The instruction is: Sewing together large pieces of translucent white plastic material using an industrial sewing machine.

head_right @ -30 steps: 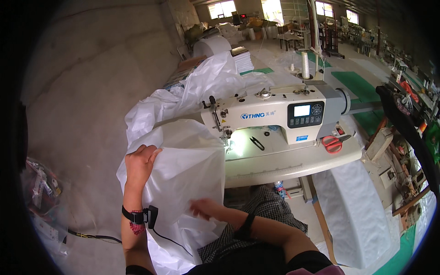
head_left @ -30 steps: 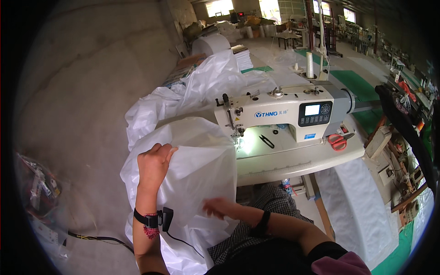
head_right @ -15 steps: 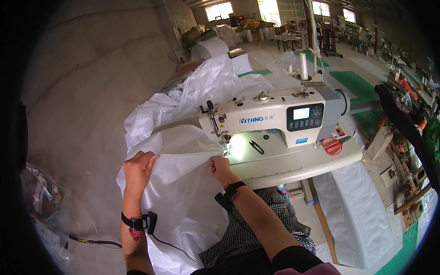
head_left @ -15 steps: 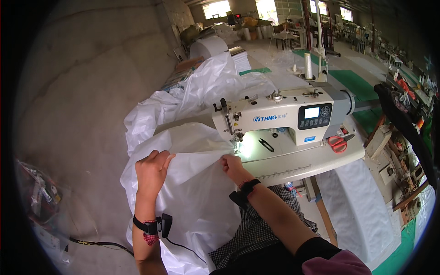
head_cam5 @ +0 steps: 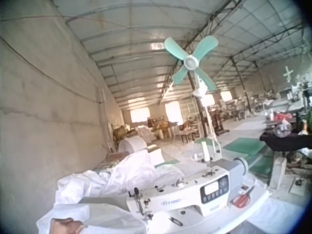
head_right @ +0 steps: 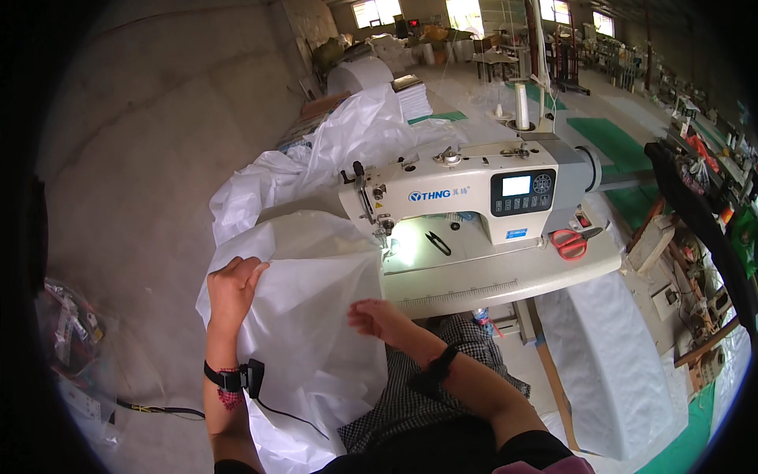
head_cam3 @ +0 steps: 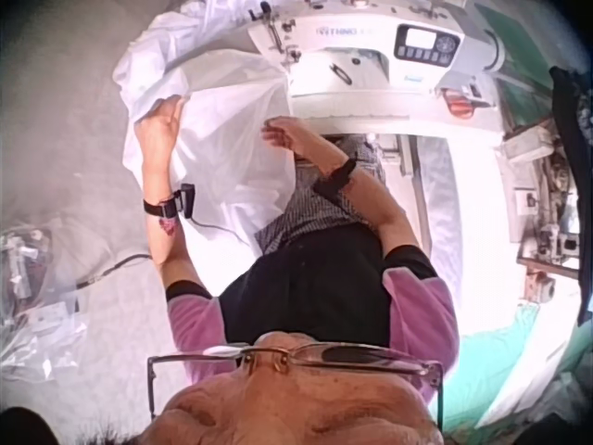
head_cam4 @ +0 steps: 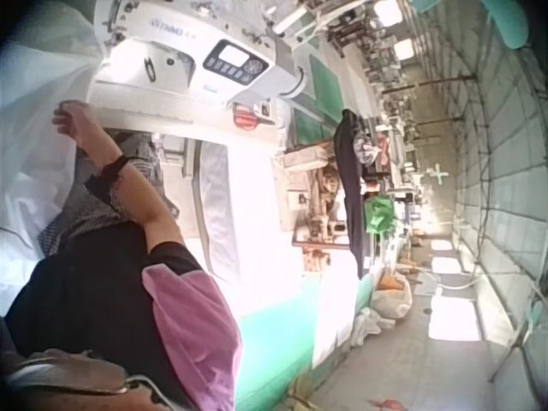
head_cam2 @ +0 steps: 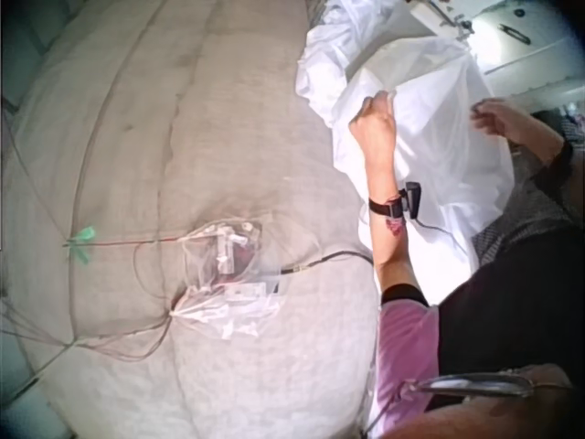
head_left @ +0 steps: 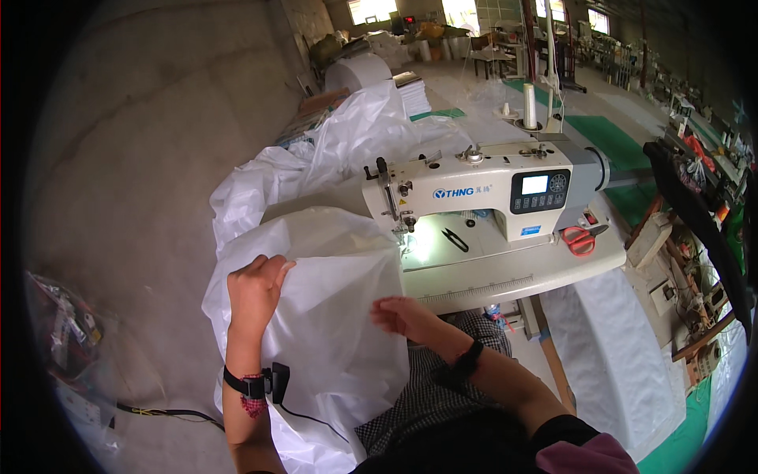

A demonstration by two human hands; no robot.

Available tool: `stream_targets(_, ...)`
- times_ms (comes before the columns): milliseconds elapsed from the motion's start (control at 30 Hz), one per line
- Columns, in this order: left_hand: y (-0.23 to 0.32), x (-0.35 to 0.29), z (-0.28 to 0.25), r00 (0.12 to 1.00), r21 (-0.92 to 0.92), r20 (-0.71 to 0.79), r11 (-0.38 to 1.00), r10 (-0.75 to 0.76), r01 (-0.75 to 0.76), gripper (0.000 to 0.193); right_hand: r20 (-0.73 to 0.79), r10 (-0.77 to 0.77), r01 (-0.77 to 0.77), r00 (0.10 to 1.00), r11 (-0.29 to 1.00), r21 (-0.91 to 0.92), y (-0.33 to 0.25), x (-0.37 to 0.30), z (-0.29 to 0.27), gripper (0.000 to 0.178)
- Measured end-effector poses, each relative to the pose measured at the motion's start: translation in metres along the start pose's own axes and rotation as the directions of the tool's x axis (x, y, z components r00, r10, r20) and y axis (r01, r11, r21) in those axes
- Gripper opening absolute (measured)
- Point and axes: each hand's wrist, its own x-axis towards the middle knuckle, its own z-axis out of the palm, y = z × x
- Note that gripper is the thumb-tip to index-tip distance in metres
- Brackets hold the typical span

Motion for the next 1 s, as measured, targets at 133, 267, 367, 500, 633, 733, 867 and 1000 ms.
stream_targets(133,0.004,0.004,-0.001,0.999,-0.015,-0.033,0.999,0.031,-0.031,0.016,-0.276,-0.189,0.247,0.942,0.950,0.193,-0.010,0.038,0.007,0.009)
stream_targets(267,0.006,0.007,-0.001,0.999,0.000,-0.027,0.999,0.044,-0.044,0.016,-0.189,-0.118,0.166,0.975,0.950,0.264,-0.028,0.077,0.001,0.008)
stream_targets(367,0.003,0.007,0.000,0.999,0.022,-0.016,0.999,0.037,-0.037,0.016,-0.234,-0.126,0.197,0.964,0.930,0.311,-0.031,0.095,0.001,0.013)
stream_targets(500,-0.006,0.006,0.003,0.998,0.030,-0.036,0.998,0.049,-0.048,0.016,-0.231,-0.138,0.227,0.963,0.877,0.423,-0.030,0.095,-0.005,0.017)
stream_targets(633,-0.010,0.005,0.006,0.999,0.048,-0.028,0.999,0.017,-0.015,0.015,-0.033,-0.019,0.031,0.999,0.920,0.390,-0.024,0.067,-0.014,0.016)
stream_targets(733,-0.010,0.006,0.007,1.000,0.053,-0.025,0.998,-0.017,0.019,0.014,0.111,0.028,-0.049,0.993,0.981,0.188,-0.016,0.043,-0.009,0.014)
stream_targets(867,-0.007,0.008,0.006,0.999,0.063,-0.033,0.998,-0.021,0.023,0.013,-0.125,-0.125,0.163,0.984,0.916,0.368,-0.008,0.032,0.001,0.008)
stream_targets(1000,-0.005,0.008,0.006,0.999,0.098,-0.022,0.995,-0.024,0.026,0.013,-0.178,-0.146,0.202,0.973,0.913,0.355,0.000,0.021,-0.010,0.008)
